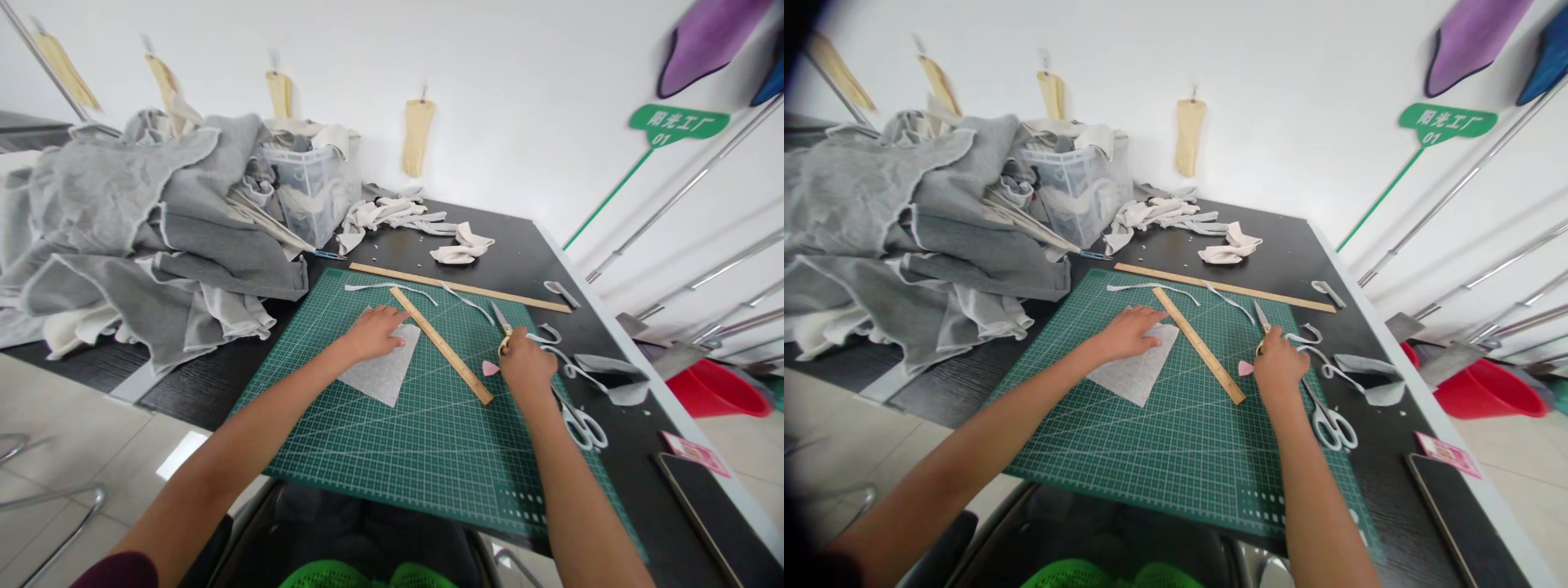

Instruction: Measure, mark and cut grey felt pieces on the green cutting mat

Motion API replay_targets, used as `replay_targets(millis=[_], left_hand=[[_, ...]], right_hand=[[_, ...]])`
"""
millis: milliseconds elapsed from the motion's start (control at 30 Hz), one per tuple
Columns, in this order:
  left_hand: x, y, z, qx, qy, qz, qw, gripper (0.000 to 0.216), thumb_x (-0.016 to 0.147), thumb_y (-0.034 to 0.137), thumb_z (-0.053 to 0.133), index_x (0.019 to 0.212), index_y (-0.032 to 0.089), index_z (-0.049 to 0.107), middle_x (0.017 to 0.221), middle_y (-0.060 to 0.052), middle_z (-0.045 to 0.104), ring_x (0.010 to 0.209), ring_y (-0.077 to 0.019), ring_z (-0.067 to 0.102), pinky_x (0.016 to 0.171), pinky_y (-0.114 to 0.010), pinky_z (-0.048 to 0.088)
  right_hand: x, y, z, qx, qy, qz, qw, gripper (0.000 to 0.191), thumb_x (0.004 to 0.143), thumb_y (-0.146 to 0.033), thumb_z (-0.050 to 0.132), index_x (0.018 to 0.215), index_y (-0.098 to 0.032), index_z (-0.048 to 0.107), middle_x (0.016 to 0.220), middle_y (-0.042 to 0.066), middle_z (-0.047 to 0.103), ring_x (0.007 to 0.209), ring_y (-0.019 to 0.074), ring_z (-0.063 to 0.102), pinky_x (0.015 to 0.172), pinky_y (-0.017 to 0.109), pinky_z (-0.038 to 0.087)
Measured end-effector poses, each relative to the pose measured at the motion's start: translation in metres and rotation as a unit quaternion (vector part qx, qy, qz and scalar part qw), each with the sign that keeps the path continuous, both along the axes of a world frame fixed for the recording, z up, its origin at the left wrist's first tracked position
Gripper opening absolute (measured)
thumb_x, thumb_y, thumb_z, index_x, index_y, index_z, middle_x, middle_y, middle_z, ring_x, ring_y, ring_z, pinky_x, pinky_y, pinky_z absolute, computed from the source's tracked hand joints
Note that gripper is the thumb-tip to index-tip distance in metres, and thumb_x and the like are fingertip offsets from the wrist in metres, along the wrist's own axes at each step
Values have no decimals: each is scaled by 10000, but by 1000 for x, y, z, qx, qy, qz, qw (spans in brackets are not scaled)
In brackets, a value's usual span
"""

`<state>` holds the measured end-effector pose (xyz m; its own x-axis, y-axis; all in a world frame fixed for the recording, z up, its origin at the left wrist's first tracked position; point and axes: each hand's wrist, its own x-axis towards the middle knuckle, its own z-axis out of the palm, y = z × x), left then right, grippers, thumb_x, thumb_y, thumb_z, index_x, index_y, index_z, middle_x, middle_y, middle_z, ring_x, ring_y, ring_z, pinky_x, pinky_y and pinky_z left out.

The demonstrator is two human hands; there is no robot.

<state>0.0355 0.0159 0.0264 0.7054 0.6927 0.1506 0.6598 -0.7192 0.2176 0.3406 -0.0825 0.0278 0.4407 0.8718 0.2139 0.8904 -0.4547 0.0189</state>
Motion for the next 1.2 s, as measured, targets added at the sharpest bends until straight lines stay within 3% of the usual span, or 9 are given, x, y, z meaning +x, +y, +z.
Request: replay_targets(millis=[67,167,333,467,667,867,1000,1100,1200], left_hand=[[0,0,0,-2,3,0,1000,553,920,424,588,1427,246,455,1245,-91,605,1180,-289,538,1026,-455,404],[1,-1,0,-1,3,-10,1000,531,919,406,590,1412,252,468,1294,-89,575,1208,-284,517,1031,-445,405],[1,-3,4,12,-16,-2,1000,507,903,409,615,1369,250,494,1339,-77,542,1253,-276,471,1039,-424,404],[2,-4,8,26,-8,85,996,393,893,506,610,1151,210,605,1195,-93,585,1160,-285,519,983,-417,429],[7,-14,4,12,43,169,985,672,781,734,609,1114,150,613,1159,-164,594,1138,-372,520,905,-474,449],[4,-13,7,-27,53,70,996,694,721,717,679,1155,177,629,1227,-138,602,1180,-380,502,967,-499,415],[-9,-1,14,-93,37,-111,989,668,735,609,727,1296,275,583,1362,-50,565,1250,-317,485,1041,-442,374],[-14,6,17,-131,14,-222,966,554,787,559,703,1262,288,613,1352,-16,581,1248,-262,505,1087,-392,338],[-14,6,18,-124,-12,-198,972,463,828,550,667,1179,249,654,1256,-43,625,1194,-242,538,1054,-360,371]], right_hand=[[9,0,0,29,103,-24,994,357,896,-190,512,1228,-62,502,945,236,716,957,400,689,796,473,442],[26,3,-2,78,293,-57,951,463,819,-212,631,1247,-94,499,975,199,707,991,362,663,771,411,453],[50,10,-5,85,460,-73,881,495,730,-223,741,1166,-138,521,733,54,678,652,223,627,540,286,424],[52,8,2,89,612,-49,785,364,700,-209,770,995,-202,557,731,25,670,543,146,545,425,216,339],[36,6,16,86,780,22,619,284,759,-377,801,816,-197,588,698,-29,573,460,55,397,365,137,289],[12,9,13,89,853,62,510,323,784,-449,813,886,-188,654,661,-65,537,411,35,316,324,123,290],[-20,1,16,116,905,115,394,422,737,-420,870,1050,-204,686,714,-54,632,534,76,527,484,172,501],[-50,-6,17,105,904,155,384,478,723,-335,896,1125,-190,682,774,-21,679,673,95,612,640,183,548],[-75,-12,14,59,904,165,390,461,726,-265,892,1127,-209,670,813,-9,692,678,109,629,637,211,540]])
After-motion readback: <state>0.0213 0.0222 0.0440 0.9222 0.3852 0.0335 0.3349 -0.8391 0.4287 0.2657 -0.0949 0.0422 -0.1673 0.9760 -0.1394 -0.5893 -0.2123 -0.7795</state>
